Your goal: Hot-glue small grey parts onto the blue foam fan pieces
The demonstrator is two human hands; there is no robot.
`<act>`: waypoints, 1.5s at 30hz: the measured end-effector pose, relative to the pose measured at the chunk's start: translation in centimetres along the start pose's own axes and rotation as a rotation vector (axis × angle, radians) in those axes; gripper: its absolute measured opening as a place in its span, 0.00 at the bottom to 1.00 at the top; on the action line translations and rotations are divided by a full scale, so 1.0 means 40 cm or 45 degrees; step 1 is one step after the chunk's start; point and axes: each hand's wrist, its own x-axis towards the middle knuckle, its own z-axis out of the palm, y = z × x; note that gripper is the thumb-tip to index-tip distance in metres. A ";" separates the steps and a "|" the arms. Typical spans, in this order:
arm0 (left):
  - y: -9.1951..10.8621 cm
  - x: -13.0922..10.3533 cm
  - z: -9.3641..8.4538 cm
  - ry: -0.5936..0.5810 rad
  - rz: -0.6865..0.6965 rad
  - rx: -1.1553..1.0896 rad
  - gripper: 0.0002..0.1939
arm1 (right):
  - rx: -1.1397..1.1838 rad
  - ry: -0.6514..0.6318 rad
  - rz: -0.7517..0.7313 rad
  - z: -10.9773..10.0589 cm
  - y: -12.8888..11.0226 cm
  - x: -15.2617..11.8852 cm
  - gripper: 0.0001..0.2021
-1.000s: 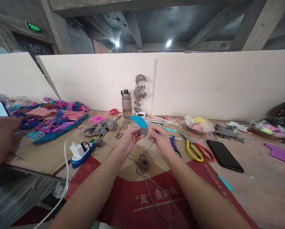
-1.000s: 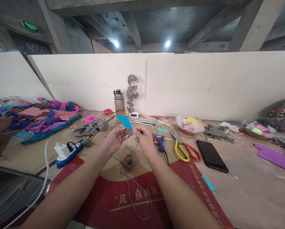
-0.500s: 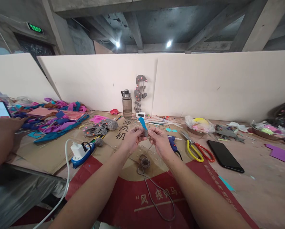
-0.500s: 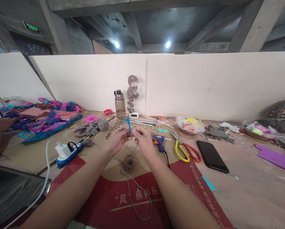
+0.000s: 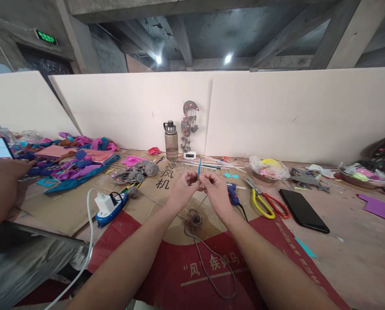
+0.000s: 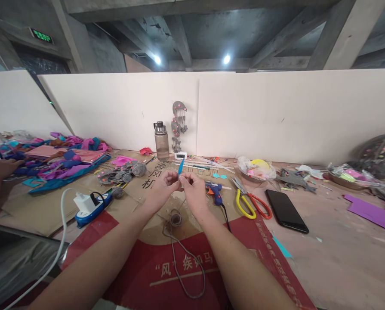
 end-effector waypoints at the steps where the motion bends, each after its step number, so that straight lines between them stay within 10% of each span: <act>1: 0.003 -0.002 0.002 0.015 -0.006 -0.009 0.17 | -0.040 0.006 -0.014 0.001 -0.001 -0.001 0.11; 33: 0.015 0.013 -0.023 0.258 -0.049 -0.297 0.13 | -0.426 0.018 -0.298 0.005 -0.013 -0.020 0.05; 39: 0.018 0.056 -0.096 0.427 -0.015 -0.408 0.13 | -0.181 0.033 -0.156 -0.003 0.007 -0.005 0.10; 45: -0.002 0.068 -0.116 0.419 -0.017 -0.497 0.12 | 0.500 -0.320 0.143 -0.008 0.008 0.009 0.14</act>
